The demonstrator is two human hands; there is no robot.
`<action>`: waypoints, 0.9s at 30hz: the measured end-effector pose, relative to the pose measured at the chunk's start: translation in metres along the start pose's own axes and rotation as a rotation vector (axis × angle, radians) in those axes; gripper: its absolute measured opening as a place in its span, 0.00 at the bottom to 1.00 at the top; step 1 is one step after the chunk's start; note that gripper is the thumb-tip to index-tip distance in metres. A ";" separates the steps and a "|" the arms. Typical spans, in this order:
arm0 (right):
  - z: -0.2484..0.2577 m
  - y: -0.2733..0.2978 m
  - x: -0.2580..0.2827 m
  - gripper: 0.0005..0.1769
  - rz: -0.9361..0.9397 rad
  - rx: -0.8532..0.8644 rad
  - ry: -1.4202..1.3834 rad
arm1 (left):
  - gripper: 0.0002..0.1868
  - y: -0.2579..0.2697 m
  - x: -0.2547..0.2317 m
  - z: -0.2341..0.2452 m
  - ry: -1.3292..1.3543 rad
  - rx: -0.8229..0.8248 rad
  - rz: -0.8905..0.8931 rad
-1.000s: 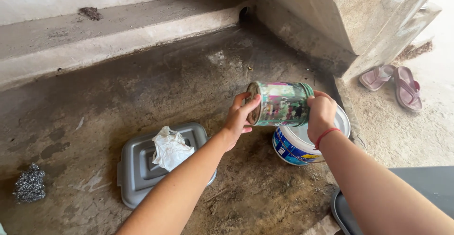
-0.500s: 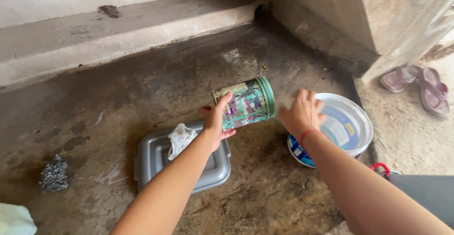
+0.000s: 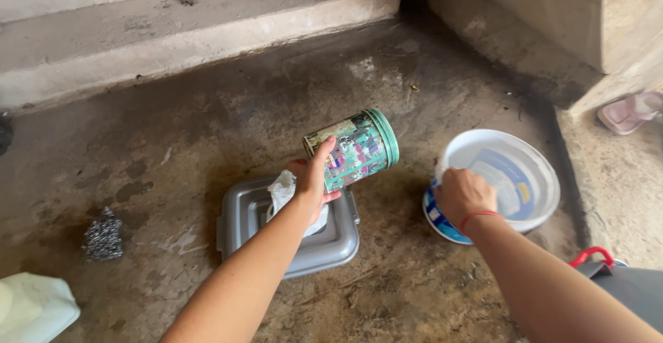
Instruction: The recorder is cleaning, rinsing, and drying various plastic containers and lids in an outdoor setting.
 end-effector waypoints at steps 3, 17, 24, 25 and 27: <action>-0.008 -0.005 0.033 0.15 0.084 -0.051 0.015 | 0.59 0.001 0.002 0.012 0.015 -0.044 -0.001; 0.014 -0.016 0.130 0.26 0.427 -0.209 -0.527 | 0.59 0.027 -0.004 0.079 0.061 -0.073 0.062; 0.010 0.011 0.196 0.42 0.426 0.427 -1.151 | 0.55 0.042 0.011 0.113 0.133 -0.027 0.170; 0.009 0.013 0.204 0.42 0.437 0.440 -1.148 | 0.55 0.046 0.012 0.123 0.137 -0.042 0.167; 0.010 0.016 0.219 0.43 0.535 0.386 -1.040 | 0.54 0.051 0.015 0.138 0.144 -0.017 0.149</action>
Point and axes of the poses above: each hand's wrist, its own y-axis away from the middle knuckle, its own z-axis out of the back of the hand, x = y × z, the point moved 4 cm from there along -y, towards the middle knuckle, and after that the axes turned 11 degrees about x, right-handed, at the moved point
